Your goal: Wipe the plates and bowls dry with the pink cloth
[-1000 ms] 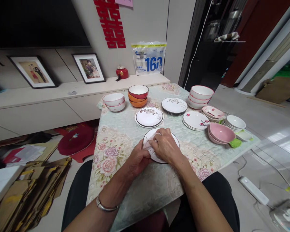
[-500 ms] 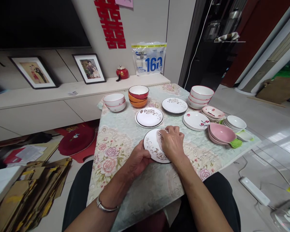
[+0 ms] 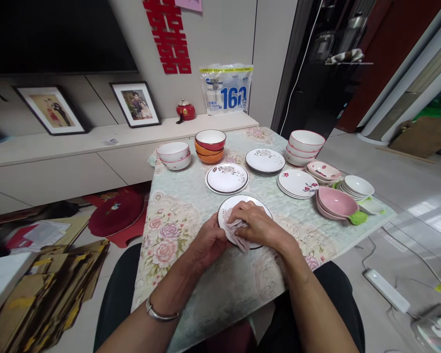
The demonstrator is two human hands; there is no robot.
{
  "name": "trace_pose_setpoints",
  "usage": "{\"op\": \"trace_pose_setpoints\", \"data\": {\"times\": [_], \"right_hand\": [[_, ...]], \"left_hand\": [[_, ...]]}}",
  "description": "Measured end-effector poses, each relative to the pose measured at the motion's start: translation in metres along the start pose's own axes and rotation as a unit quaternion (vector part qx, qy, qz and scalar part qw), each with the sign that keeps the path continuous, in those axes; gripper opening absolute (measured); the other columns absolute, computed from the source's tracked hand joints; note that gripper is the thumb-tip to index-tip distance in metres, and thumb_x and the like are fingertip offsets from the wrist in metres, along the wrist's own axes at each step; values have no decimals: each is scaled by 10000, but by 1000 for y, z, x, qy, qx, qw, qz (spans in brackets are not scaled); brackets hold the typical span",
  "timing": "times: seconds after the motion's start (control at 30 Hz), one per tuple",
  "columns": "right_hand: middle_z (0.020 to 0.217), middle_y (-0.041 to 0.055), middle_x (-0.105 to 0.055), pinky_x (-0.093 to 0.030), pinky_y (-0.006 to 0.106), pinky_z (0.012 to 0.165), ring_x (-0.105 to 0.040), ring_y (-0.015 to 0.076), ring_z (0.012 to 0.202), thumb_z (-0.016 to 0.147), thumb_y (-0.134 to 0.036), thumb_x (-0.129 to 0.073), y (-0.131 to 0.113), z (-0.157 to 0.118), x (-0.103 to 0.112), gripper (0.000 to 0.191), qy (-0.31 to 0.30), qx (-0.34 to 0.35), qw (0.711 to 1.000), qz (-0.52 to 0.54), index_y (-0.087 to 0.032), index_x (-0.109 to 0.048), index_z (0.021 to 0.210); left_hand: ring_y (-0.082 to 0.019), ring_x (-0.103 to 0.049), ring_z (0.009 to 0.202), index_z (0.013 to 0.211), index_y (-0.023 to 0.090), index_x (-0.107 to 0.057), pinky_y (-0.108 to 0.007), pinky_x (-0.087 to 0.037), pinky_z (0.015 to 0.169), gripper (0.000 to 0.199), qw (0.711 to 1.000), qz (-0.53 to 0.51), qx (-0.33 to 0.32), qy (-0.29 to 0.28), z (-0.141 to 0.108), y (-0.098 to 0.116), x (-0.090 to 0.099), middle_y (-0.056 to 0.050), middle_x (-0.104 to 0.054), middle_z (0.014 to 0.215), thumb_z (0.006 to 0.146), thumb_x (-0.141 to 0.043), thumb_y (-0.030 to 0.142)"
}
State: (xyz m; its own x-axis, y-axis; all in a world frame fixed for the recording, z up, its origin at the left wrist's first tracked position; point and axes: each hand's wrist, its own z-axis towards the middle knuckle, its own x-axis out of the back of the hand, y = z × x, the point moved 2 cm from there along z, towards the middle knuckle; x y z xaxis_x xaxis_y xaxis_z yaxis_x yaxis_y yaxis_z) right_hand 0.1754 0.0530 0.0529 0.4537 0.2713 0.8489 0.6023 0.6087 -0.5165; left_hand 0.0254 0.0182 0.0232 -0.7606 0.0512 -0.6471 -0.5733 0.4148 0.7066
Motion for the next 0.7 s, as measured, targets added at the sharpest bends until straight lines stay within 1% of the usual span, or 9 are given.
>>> {"op": "trace_pose_setpoints", "data": {"times": [0.1,0.17,0.23,0.27,0.33,0.4,0.47,0.6,0.7], "right_hand": [[1075,43,-620,-427,344,874,-527,228,1048,765,-73,-583,11,-2,0,355,30,-83,995,-43,-271,-685,1041],[1089,81,-624,-426,359,876,-526,243,1029,812,-87,-542,15,2,-5,354,80,-139,983,-87,-241,-683,1098],[1124,123,-628,-423,380,893,-528,259,1022,863,-101,-497,13,8,-13,360,128,-160,971,-125,-202,-673,1160],[1156,136,-627,-421,387,911,-527,265,1038,877,-102,-481,10,11,-17,370,139,-146,970,-132,-187,-665,1186],[1240,133,-612,-413,391,963,-522,263,1101,864,-79,-478,0,16,-24,407,131,-80,982,-112,-173,-646,1223],[1314,108,-587,-403,385,1012,-510,247,1173,839,-68,-502,-9,17,-24,438,96,-2,994,-57,-181,-629,1242],[1288,82,-605,-412,373,1011,-522,226,1175,837,-91,-538,-14,14,-18,395,60,38,998,-1,-204,-637,1201],[1026,29,-656,-449,318,870,-572,190,984,806,-99,-609,-13,1,0,223,-4,43,998,34,-229,-667,977],[969,19,-640,-437,300,822,-558,183,934,773,-44,-589,-13,-2,1,254,-9,41,999,16,-225,-651,938]], "left_hand": [[-216,-611,788,1168,172,-556,-352,-529,664,776,1000,-4,8,18,2,-1,2,-56,-652,966,413,-509,0],[-205,-604,779,1180,177,-554,-352,-529,669,793,1000,-6,11,26,2,-2,3,-50,-650,966,409,-498,3],[-197,-600,776,1193,185,-551,-346,-527,671,806,1000,-9,10,24,2,-3,4,-44,-649,971,410,-495,3],[-194,-599,776,1196,190,-549,-338,-525,667,806,1000,-12,8,20,2,-3,4,-40,-648,964,414,-497,1],[-184,-596,764,1193,199,-544,-309,-516,646,791,1000,-20,4,12,2,-3,4,-24,-642,919,429,-510,-5],[-172,-592,727,1184,199,-538,-278,-500,607,769,1000,-19,0,-1,1,-3,4,-7,-632,857,445,-535,-13],[-156,-579,675,1147,182,-547,-246,-469,554,731,1000,-13,-6,-12,1,-2,3,1,-624,809,444,-548,-20],[-162,-582,667,1044,147,-579,-257,-475,550,639,999,-16,-11,-31,0,0,2,-9,-623,790,429,-529,-19],[-186,-592,683,1060,154,-576,-308,-508,570,636,1000,-9,1,-26,0,1,1,-14,-625,798,445,-532,-1]]}}
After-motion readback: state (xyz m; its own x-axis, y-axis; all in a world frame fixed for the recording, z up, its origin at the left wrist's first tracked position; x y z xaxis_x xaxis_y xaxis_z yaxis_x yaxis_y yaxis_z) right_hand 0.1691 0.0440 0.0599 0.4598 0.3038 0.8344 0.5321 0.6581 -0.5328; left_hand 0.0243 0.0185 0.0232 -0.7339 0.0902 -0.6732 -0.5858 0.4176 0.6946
